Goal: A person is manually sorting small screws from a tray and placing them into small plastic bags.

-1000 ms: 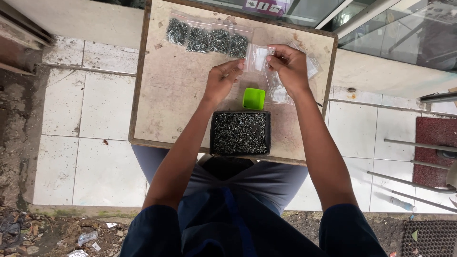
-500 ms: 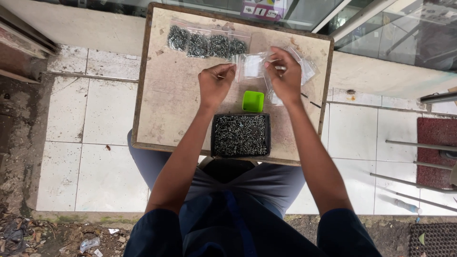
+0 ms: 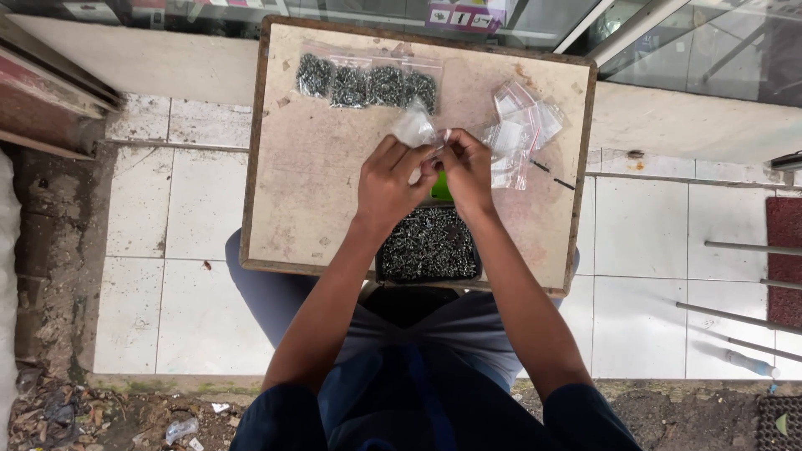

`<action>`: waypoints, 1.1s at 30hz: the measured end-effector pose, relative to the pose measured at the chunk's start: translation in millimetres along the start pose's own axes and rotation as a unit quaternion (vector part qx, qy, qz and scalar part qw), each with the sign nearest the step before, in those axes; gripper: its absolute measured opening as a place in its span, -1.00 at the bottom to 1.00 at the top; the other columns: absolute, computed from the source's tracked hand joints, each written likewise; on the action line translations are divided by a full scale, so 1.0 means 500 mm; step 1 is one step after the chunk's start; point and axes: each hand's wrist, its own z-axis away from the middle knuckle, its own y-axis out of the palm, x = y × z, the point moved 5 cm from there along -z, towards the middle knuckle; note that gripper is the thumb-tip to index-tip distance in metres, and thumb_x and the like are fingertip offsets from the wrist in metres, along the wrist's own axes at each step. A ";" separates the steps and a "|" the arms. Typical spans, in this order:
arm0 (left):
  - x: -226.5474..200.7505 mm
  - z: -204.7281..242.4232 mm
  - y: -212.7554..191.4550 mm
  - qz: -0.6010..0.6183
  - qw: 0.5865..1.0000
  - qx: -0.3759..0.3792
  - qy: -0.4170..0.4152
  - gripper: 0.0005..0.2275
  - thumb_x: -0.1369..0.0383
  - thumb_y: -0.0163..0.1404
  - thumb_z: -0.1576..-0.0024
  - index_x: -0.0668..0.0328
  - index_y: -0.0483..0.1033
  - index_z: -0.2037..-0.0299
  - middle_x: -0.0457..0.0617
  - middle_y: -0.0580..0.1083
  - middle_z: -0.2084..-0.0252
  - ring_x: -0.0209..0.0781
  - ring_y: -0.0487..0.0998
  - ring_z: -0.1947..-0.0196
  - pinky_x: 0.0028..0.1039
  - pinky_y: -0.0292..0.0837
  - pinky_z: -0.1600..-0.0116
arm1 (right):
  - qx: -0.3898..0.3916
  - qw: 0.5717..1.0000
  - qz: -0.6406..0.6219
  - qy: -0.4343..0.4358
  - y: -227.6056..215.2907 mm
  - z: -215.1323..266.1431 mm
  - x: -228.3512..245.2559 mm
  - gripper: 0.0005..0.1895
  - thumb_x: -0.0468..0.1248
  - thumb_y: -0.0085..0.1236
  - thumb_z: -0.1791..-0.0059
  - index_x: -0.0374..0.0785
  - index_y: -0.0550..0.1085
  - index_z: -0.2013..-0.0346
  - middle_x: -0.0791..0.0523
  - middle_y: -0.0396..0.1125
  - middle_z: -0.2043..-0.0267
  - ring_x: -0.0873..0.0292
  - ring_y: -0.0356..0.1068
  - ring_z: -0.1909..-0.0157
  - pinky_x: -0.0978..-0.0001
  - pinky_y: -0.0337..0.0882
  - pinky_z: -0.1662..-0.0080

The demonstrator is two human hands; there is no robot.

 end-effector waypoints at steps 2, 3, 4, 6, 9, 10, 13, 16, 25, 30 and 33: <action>-0.007 0.008 -0.007 -0.007 1.000 0.000 0.008 -0.71 0.58 0.10 0.04 0.16 0.71 0.12 -0.09 0.40 0.51 -0.21 0.45 0.47 -0.44 0.59 0.32 | -0.004 1.000 -0.016 0.018 0.007 0.008 0.011 -0.88 -0.47 0.09 -0.11 -0.33 0.58 0.24 0.04 0.44 0.36 0.19 0.51 0.32 0.40 0.53 0.32; -0.011 0.011 -0.009 -0.015 1.000 -0.001 0.016 -0.65 0.59 0.05 0.04 0.17 0.70 0.05 -0.13 0.30 0.55 -0.25 0.38 0.49 -0.47 0.57 0.29 | -0.007 0.999 -0.033 0.033 0.010 0.011 0.015 -0.89 -0.45 0.06 -0.11 -0.33 0.55 0.24 0.06 0.42 0.37 0.21 0.51 0.34 0.43 0.52 0.33; -0.009 0.000 -0.026 -0.011 1.000 -0.001 0.018 -0.65 0.59 0.05 0.04 0.17 0.70 0.05 -0.13 0.30 0.55 -0.25 0.38 0.49 -0.47 0.57 0.29 | -0.011 0.999 -0.031 0.032 0.003 0.013 0.023 -0.89 -0.45 0.06 -0.11 -0.33 0.55 0.24 0.06 0.42 0.37 0.21 0.51 0.34 0.43 0.52 0.33; -0.008 -0.013 -0.042 0.073 0.991 0.107 0.011 -0.38 0.27 0.28 0.03 0.08 0.55 -0.33 0.05 0.41 -0.05 0.09 0.41 -0.07 -0.10 0.39 -0.07 | 0.032 0.994 -0.072 0.076 0.003 0.026 0.030 -0.90 -0.39 0.11 -0.13 -0.33 0.55 0.24 0.01 0.40 0.40 0.16 0.50 0.41 0.35 0.52 0.42; -0.025 -0.086 -0.066 -0.003 0.949 0.314 0.015 -0.06 0.10 0.50 0.16 -0.05 0.35 -0.51 0.21 0.25 -0.53 0.30 0.13 -0.54 0.00 0.25 -0.40 | 0.096 0.980 -0.107 0.134 -0.013 0.021 0.012 -0.95 -0.37 0.25 -0.08 -0.32 0.58 0.20 0.04 0.46 0.38 0.22 0.50 0.44 0.46 0.58 0.41; -0.016 -0.078 -0.051 -0.001 0.949 0.315 0.014 -0.06 0.10 0.50 0.16 -0.05 0.35 -0.51 0.21 0.25 -0.53 0.30 0.13 -0.54 0.00 0.25 -0.40 | 0.095 0.980 -0.106 0.136 -0.026 0.019 0.009 -0.95 -0.37 0.25 -0.08 -0.32 0.58 0.20 0.04 0.46 0.38 0.22 0.50 0.44 0.46 0.58 0.41; -0.009 -0.067 -0.038 -0.032 0.957 0.274 0.094 -0.32 0.30 0.42 0.16 -0.10 0.57 -0.28 -0.14 0.64 0.00 -0.12 0.50 -0.35 -0.21 0.27 -0.30 | 0.156 0.982 -0.053 0.091 -0.030 0.019 0.007 -0.94 -0.43 0.23 -0.08 -0.34 0.57 0.15 -0.01 0.42 0.30 0.15 0.50 0.38 0.35 0.59 0.34; -0.017 -0.091 -0.044 -0.055 0.965 0.230 0.115 -0.57 0.34 0.37 0.08 -0.10 0.70 -0.06 -0.20 0.58 0.31 -0.18 0.63 0.05 -0.25 0.41 -0.12 | 0.157 0.984 -0.032 0.073 -0.031 0.019 0.026 -0.92 -0.37 0.27 -0.10 -0.30 0.53 0.15 0.07 0.42 0.24 0.27 0.49 0.34 0.46 0.55 0.34; 0.015 -0.049 -0.016 -0.147 0.946 0.272 0.098 -0.40 0.23 0.44 0.27 -0.29 0.66 -0.10 -0.30 0.49 0.33 -0.28 0.58 0.31 -0.34 0.51 0.12 | 0.105 0.994 0.033 0.011 -0.019 0.024 0.044 -0.86 -0.53 0.12 -0.10 -0.35 0.60 0.14 0.03 0.42 0.24 0.18 0.57 0.14 0.42 0.56 0.22; 0.019 -0.045 -0.010 -0.128 0.946 0.287 0.082 -0.25 0.25 0.45 0.30 -0.24 0.62 -0.25 -0.22 0.56 0.22 -0.20 0.58 0.19 -0.29 0.50 0.08 | 0.116 0.993 0.023 0.031 -0.012 0.012 0.007 -0.78 -0.54 0.17 -0.03 -0.26 0.69 0.16 0.04 0.52 0.24 0.24 0.43 0.11 0.39 0.53 0.13; 0.023 -0.035 -0.013 -0.172 0.947 0.257 0.083 0.01 0.25 0.53 0.34 -0.29 0.39 -0.49 -0.23 0.52 0.03 -0.24 0.50 0.00 -0.30 0.45 -0.05 | 0.113 0.989 -0.062 0.072 0.018 0.016 0.069 -0.86 -0.47 0.37 0.02 -0.29 0.66 0.17 0.08 0.54 0.25 0.30 0.49 0.19 0.45 0.54 0.16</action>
